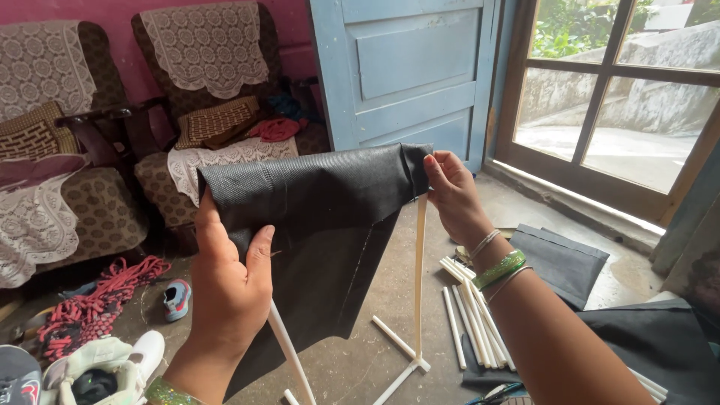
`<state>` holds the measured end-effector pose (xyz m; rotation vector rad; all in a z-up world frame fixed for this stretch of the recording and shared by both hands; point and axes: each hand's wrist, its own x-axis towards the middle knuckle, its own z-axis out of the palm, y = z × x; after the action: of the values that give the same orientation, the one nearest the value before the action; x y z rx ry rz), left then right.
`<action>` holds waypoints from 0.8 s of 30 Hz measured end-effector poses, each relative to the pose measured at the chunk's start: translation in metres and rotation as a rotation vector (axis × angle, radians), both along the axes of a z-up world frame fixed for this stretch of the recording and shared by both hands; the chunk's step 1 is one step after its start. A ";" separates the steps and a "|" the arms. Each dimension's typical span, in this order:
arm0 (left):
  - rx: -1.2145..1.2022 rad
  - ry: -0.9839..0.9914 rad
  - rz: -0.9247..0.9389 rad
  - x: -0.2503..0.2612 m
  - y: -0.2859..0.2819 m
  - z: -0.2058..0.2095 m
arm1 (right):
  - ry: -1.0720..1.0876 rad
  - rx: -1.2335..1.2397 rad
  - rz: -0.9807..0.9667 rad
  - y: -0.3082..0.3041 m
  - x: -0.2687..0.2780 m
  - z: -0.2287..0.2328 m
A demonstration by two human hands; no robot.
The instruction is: The person assembles a frame using white plastic rods and then attaches a black fabric piece to the frame. The person connects the rods to form a base and uprights, then slides the fabric onto the frame.
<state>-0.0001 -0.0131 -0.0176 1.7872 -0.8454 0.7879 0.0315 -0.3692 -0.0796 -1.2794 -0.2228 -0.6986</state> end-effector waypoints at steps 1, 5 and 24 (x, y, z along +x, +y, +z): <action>0.009 -0.061 0.007 -0.001 0.000 0.000 | -0.012 -0.018 -0.050 0.001 0.003 -0.003; 0.034 -0.268 0.063 -0.006 -0.002 0.000 | -0.114 -0.197 -0.333 0.007 0.009 -0.015; -0.166 0.117 0.031 0.002 -0.019 -0.076 | -0.084 -0.527 -0.768 0.034 -0.001 -0.039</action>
<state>0.0023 -0.0320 -0.0941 1.6847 -0.6581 0.7435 0.0303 -0.3348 -0.1185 -1.8631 0.0358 -1.4129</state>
